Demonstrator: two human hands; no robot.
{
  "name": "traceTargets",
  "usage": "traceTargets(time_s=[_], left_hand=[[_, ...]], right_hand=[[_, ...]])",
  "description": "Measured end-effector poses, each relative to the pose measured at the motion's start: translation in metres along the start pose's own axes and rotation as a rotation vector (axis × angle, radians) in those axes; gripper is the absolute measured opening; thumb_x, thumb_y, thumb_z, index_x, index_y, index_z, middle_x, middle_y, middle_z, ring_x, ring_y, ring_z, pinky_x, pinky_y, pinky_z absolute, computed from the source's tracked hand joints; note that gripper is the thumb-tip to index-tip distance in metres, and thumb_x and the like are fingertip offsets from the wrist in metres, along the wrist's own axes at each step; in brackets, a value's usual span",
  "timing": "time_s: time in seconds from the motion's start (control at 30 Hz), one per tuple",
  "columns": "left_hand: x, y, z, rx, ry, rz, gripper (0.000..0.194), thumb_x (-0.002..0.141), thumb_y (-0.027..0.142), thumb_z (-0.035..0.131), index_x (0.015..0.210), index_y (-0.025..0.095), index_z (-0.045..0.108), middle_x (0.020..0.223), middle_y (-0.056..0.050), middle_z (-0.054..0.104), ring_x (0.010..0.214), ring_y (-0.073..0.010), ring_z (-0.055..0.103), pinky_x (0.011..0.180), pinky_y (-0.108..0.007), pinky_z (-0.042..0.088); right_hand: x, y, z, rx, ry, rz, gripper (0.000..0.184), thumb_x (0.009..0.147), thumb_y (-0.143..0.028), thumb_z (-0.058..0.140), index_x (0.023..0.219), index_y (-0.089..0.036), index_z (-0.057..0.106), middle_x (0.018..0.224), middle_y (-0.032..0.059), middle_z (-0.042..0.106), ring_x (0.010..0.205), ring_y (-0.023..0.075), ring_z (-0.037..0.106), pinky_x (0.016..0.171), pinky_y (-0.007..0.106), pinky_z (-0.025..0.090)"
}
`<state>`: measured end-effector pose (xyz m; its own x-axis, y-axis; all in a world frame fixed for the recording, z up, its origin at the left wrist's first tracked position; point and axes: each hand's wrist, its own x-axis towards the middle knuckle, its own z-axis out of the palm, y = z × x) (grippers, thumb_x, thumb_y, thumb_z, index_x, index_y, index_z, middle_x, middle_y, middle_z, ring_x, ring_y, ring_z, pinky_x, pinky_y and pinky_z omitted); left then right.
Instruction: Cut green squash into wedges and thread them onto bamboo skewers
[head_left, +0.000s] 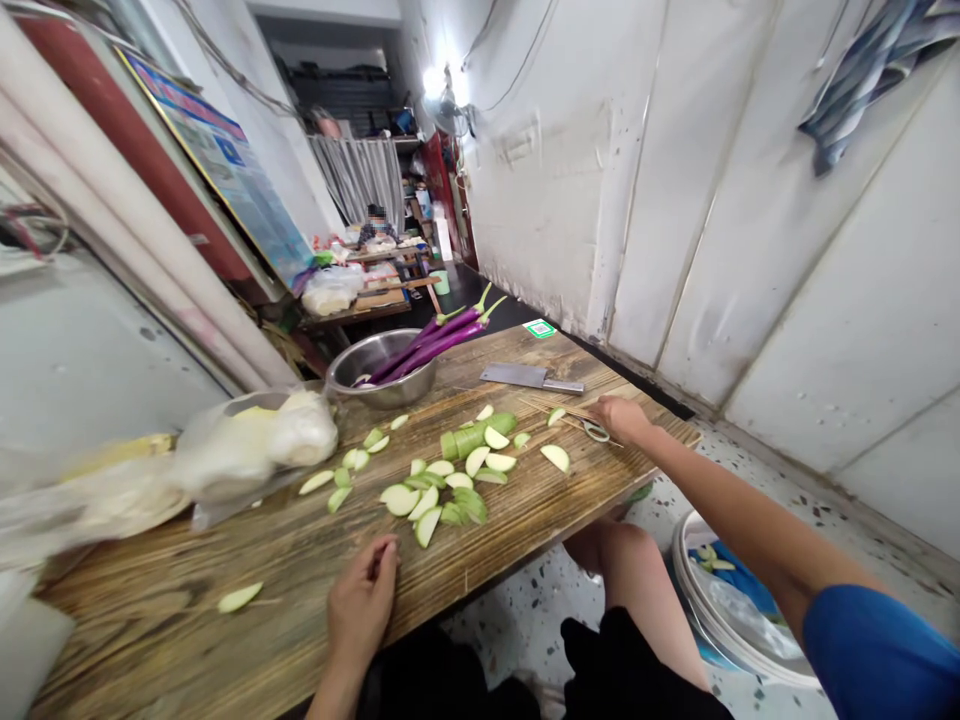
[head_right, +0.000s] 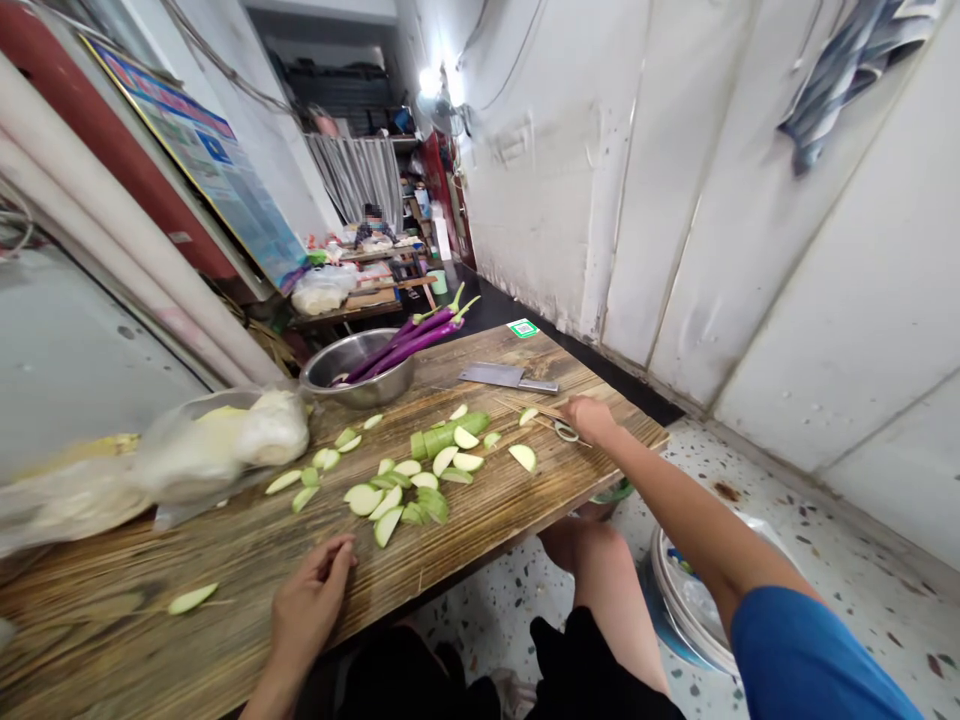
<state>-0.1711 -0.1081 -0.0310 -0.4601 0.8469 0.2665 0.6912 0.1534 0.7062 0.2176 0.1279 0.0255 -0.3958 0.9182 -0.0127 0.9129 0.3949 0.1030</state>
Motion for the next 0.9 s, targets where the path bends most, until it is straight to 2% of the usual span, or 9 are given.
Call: traceTargets(time_s=[0.13, 0.2, 0.3, 0.37, 0.47, 0.6, 0.7, 0.77, 0.9], left_hand=[[-0.001, 0.001, -0.001, -0.018, -0.009, -0.015, 0.036, 0.076, 0.046, 0.046, 0.092, 0.019, 0.062, 0.079, -0.004, 0.068, 0.072, -0.0192, 0.063, 0.072, -0.030, 0.047], [-0.004, 0.006, -0.002, -0.013, 0.033, -0.023, 0.035, 0.077, 0.045, 0.045, 0.092, 0.018, 0.062, 0.080, -0.005, 0.067, 0.071, -0.0192, 0.062, 0.071, -0.030, 0.047], [-0.006, 0.029, 0.000, 0.011, 0.120, 0.032, 0.033, 0.078, 0.041, 0.045, 0.095, 0.018, 0.062, 0.090, -0.006, 0.066, 0.077, -0.0192, 0.061, 0.075, -0.030, 0.046], [-0.002, 0.054, 0.008, -0.003, 0.093, 0.141, 0.030, 0.079, 0.037, 0.046, 0.096, 0.019, 0.062, 0.095, -0.007, 0.065, 0.084, -0.0197, 0.060, 0.079, -0.031, 0.044], [0.015, 0.098, 0.034, -0.047, -0.100, 0.400, 0.027, 0.081, 0.031, 0.047, 0.100, 0.021, 0.063, 0.100, -0.007, 0.065, 0.093, -0.0202, 0.057, 0.088, -0.034, 0.041], [0.043, 0.147, 0.088, -0.022, -0.397, 0.660, 0.034, 0.081, 0.025, 0.045, 0.113, 0.022, 0.057, 0.115, -0.007, 0.057, 0.110, -0.0217, 0.047, 0.098, -0.040, 0.031], [0.055, 0.168, 0.126, 0.020, -0.508, 0.693, 0.043, 0.079, 0.024, 0.049, 0.122, 0.022, 0.049, 0.125, -0.008, 0.050, 0.118, -0.0229, 0.039, 0.101, -0.041, 0.025], [0.058, 0.176, 0.143, 0.074, -0.547, 0.686, 0.047, 0.078, 0.025, 0.051, 0.124, 0.021, 0.047, 0.126, -0.009, 0.049, 0.118, -0.0254, 0.038, 0.099, -0.044, 0.025], [0.061, 0.182, 0.156, 0.224, -0.586, 0.627, 0.046, 0.070, 0.027, 0.062, 0.115, 0.021, 0.055, 0.112, -0.012, 0.057, 0.107, -0.0307, 0.044, 0.090, -0.046, 0.030]], right_hand=[[-0.002, 0.000, -0.005, -0.016, 0.005, -0.014, 0.034, 0.091, -0.029, 0.033, 0.086, -0.011, 0.062, 0.092, 0.0138, 0.062, 0.087, 0.0182, 0.057, 0.071, 0.023, 0.037], [0.000, 0.000, -0.006, -0.024, 0.001, -0.010, 0.034, 0.091, -0.031, 0.034, 0.086, -0.010, 0.062, 0.092, 0.0142, 0.062, 0.086, 0.0183, 0.058, 0.071, 0.024, 0.038], [0.006, 0.001, -0.004, -0.034, -0.008, -0.002, 0.033, 0.091, -0.034, 0.037, 0.090, -0.011, 0.061, 0.093, 0.0113, 0.063, 0.084, 0.0173, 0.058, 0.072, 0.026, 0.040], [0.011, 0.002, -0.001, -0.040, -0.012, 0.008, 0.032, 0.090, -0.036, 0.040, 0.094, -0.011, 0.059, 0.094, 0.0081, 0.062, 0.085, 0.0164, 0.058, 0.074, 0.030, 0.042], [0.016, 0.003, 0.003, -0.042, -0.013, 0.028, 0.031, 0.089, -0.038, 0.044, 0.093, -0.011, 0.058, 0.093, 0.0062, 0.061, 0.084, 0.0160, 0.058, 0.076, 0.035, 0.044], [0.018, 0.001, 0.003, -0.005, 0.030, 0.027, 0.027, 0.088, -0.030, 0.044, 0.086, -0.008, 0.060, 0.088, 0.0124, 0.062, 0.083, 0.0194, 0.058, 0.074, 0.032, 0.043], [0.013, -0.001, -0.002, 0.047, 0.097, 0.031, 0.024, 0.086, -0.025, 0.042, 0.083, -0.007, 0.059, 0.087, 0.0168, 0.062, 0.083, 0.0228, 0.058, 0.071, 0.030, 0.041], [0.005, -0.001, -0.007, 0.091, 0.153, 0.042, 0.022, 0.086, -0.022, 0.041, 0.085, -0.008, 0.057, 0.087, 0.0164, 0.062, 0.083, 0.0227, 0.058, 0.070, 0.029, 0.040], [-0.022, -0.001, -0.013, 0.200, 0.269, 0.069, 0.020, 0.086, -0.022, 0.037, 0.087, -0.011, 0.054, 0.088, 0.0126, 0.061, 0.080, 0.0189, 0.057, 0.070, 0.025, 0.040]])
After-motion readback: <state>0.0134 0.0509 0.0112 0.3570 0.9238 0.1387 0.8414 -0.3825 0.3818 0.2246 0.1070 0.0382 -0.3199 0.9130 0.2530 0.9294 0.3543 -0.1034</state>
